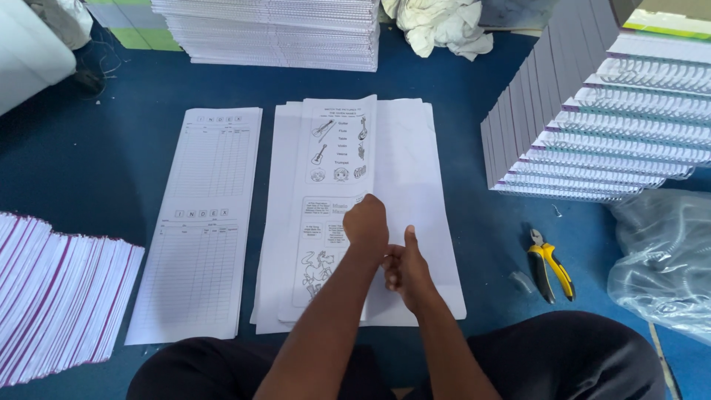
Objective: The person sits on the floor and organizes stacks of printed sheets and notebooks. They pick up a stack of books, then handle loose printed pages, folding and unfolding them to check alignment and content before stacking them neatly.
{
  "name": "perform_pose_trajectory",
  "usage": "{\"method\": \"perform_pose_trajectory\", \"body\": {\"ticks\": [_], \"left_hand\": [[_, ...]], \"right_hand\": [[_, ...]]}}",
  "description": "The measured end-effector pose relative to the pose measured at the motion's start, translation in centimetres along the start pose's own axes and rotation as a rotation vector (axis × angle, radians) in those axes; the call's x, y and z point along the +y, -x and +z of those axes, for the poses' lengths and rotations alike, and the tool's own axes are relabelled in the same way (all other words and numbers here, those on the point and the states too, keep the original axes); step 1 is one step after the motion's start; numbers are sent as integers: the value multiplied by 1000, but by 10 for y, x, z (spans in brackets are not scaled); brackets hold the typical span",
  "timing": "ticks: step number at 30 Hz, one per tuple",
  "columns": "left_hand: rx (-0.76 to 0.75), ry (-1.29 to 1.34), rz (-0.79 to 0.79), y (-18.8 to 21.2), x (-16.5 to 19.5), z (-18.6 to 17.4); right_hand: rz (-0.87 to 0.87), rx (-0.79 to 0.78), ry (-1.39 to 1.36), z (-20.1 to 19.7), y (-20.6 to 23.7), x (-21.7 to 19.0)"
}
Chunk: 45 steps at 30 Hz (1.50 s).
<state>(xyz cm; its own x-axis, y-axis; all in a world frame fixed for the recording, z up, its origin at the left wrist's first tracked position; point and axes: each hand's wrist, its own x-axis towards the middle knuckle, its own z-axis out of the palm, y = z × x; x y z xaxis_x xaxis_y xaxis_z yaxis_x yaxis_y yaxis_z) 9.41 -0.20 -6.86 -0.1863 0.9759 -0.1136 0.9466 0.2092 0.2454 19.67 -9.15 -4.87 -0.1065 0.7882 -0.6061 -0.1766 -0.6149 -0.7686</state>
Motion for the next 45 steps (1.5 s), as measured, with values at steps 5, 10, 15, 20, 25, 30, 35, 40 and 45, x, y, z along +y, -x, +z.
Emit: {"method": "perform_pose_trajectory", "body": {"ticks": [5,10,15,20,25,30,35,40,45], "left_hand": [[124,78,23,-6,-11,-23],[242,130,-2,-13,-40,-70],[228,199,-50,-12,-77,-117],[273,342,-50,-9,-127,-153],[269,382,-125,-13,-181,-175],[311,330,-157,-8,-239,-182],[312,369,-288,-3,-292,-184],[327,311,-336,7,-337,-175],[312,284,-407,18,-359,-172]], "right_hand": [[-2,8,6,-1,-5,4],[-14,65,19,-3,-14,11],[4,72,60,-2,-20,16],[-30,67,93,-1,-19,17],[-19,112,179,5,-14,13],[-15,123,194,6,-10,11],[-23,132,192,8,-10,11],[-31,148,210,11,-7,10],[-15,165,226,12,-4,7]]}}
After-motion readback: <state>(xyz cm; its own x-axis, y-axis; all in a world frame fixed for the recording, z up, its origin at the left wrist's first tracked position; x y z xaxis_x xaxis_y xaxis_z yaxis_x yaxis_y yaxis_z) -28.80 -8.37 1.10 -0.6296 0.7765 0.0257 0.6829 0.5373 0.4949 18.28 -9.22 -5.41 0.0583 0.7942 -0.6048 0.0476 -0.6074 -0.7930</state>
